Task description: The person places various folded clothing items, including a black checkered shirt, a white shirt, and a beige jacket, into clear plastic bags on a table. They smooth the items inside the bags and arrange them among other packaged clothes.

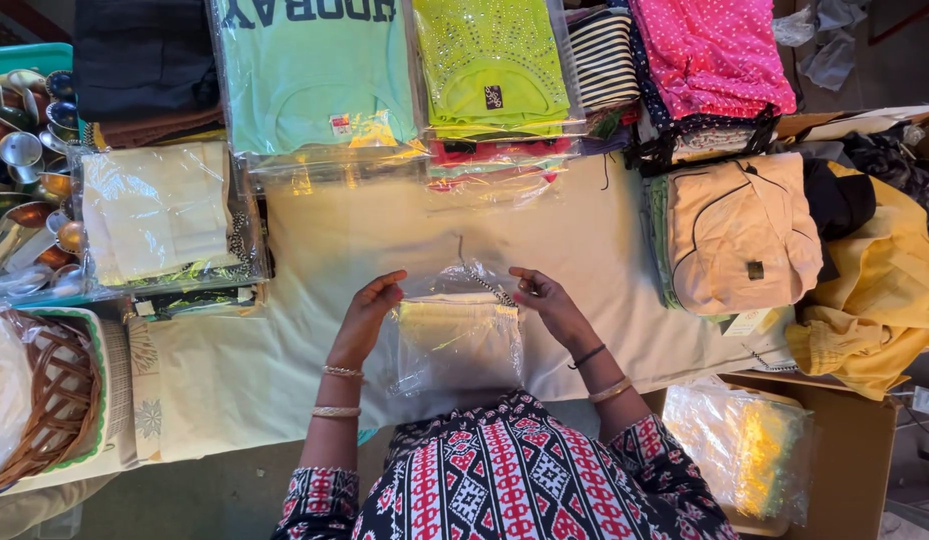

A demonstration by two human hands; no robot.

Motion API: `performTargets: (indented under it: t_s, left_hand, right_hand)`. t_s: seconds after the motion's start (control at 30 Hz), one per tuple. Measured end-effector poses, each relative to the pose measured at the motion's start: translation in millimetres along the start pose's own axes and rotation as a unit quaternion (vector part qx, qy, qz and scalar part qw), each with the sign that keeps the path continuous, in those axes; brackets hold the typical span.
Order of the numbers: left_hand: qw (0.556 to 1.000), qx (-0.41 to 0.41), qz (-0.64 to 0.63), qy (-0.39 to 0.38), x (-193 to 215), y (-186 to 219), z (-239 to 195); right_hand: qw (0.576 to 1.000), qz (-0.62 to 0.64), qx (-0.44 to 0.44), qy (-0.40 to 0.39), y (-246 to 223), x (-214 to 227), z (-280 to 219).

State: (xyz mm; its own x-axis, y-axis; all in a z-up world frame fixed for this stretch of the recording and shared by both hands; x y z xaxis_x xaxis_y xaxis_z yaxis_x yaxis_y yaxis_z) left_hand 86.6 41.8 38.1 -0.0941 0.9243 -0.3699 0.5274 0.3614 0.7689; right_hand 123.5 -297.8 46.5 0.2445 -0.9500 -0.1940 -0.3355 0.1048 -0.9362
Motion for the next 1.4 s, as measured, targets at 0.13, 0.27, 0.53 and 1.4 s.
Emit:
performTargets:
  t_s: [0.13, 0.27, 0.53, 1.4]
  left_hand:
    - [0.995, -0.01, 0.09, -0.028, -3.1, 3.8, -10.5]
    - [0.959, -0.024, 0.28, 0.027, -9.7, 19.5, -22.0]
    - [0.893, -0.269, 0.359, 0.036, -13.4, 29.5, -37.8]
    - [0.977, -0.033, 0.065, 0.203, 71.2, -116.8, -17.4]
  right_hand:
    - [0.99, -0.119, 0.019, -0.069, -22.3, -7.8, -8.2]
    - [0.937, -0.335, 0.018, -0.098, -13.4, 1.9, -1.8]
    - [0.944, -0.223, 0.143, -0.195, -23.9, 1.3, -0.7]
    - [0.992, -0.121, 0.012, 0.038, 95.6, -33.5, -3.7]
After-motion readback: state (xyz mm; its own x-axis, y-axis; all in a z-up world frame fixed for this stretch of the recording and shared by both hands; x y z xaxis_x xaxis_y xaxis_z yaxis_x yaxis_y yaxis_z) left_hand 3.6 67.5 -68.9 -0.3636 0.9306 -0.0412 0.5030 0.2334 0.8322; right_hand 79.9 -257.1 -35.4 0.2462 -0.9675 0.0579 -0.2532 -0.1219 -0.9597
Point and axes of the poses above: each hand's wrist, its own z-axis towards the middle knuckle, its own x-axis out of the back of the hand, y = z × x, the point moved 5 cm from there along z, towards the middle knuckle, and after that the axes turned 10 degrees about x, right-handed, at the moved point
